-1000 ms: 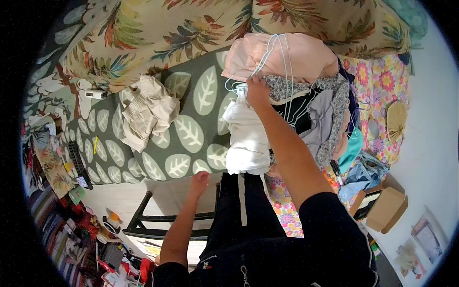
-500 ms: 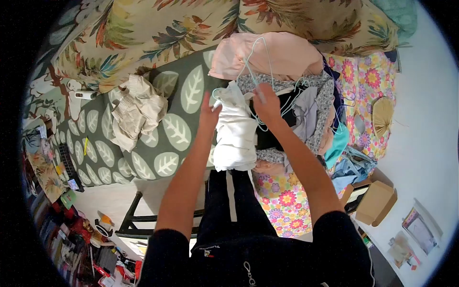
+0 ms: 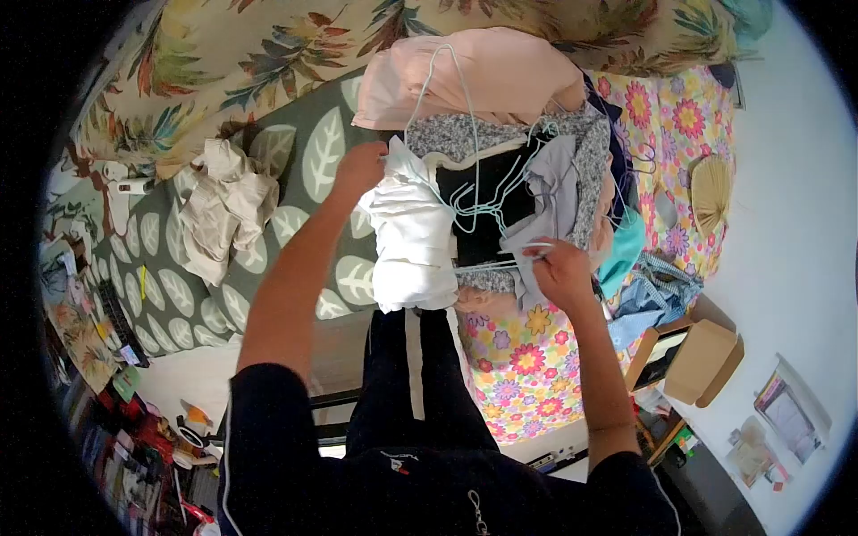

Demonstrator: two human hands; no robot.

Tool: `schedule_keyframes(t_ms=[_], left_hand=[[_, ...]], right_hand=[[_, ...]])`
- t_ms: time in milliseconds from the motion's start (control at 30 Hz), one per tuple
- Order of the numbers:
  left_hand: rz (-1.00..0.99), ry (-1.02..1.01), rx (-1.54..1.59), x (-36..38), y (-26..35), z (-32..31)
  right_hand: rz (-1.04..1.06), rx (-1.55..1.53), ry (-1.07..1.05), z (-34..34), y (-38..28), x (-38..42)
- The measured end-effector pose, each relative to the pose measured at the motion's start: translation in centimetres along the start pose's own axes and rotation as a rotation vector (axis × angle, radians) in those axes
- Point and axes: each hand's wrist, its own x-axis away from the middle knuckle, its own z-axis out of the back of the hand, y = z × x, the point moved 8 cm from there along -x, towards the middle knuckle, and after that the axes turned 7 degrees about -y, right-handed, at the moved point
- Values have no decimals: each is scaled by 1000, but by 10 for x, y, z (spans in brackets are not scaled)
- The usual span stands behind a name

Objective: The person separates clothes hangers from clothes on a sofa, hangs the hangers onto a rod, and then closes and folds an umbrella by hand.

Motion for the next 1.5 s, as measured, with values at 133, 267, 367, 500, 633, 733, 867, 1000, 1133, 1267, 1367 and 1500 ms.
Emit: schedule_keyframes(t_ms=[133,267,367,500,633,733,867,1000,1133,1267,1367,1500], left_hand=[[-190,-101,-32,48,73,68],[-306,-319,148,111,146,105],[-421,-296,64,141,174,121],[-255,-417,311,161,154,116],[-154,-151,419,176,140,130],[-17,219,826,211,111,149],[273,-148,1374,273,101,25],[189,-4,1402,288,86,-47],[323,15,1803,284,94,-38],[402,237,2057,290,67,-48],[427,439,2140,293,55,-29],[391,439,2071,304,41,-17]], right_hand=[[96,150,-260,-2,-55,-41],[191,162,-331,5,-108,-70],[327,146,-238,-12,-122,-77],[384,321,-86,5,-152,-50],[176,217,-266,-48,-122,-35],[-83,-21,-334,-85,-88,-17],[-301,-330,-300,-121,-92,11],[-369,-430,-272,-146,-122,28],[-195,-438,-322,-158,-157,33],[-150,-539,-395,-158,-97,16],[-358,-359,96,-110,1,-8],[-392,151,111,-143,116,-26]])
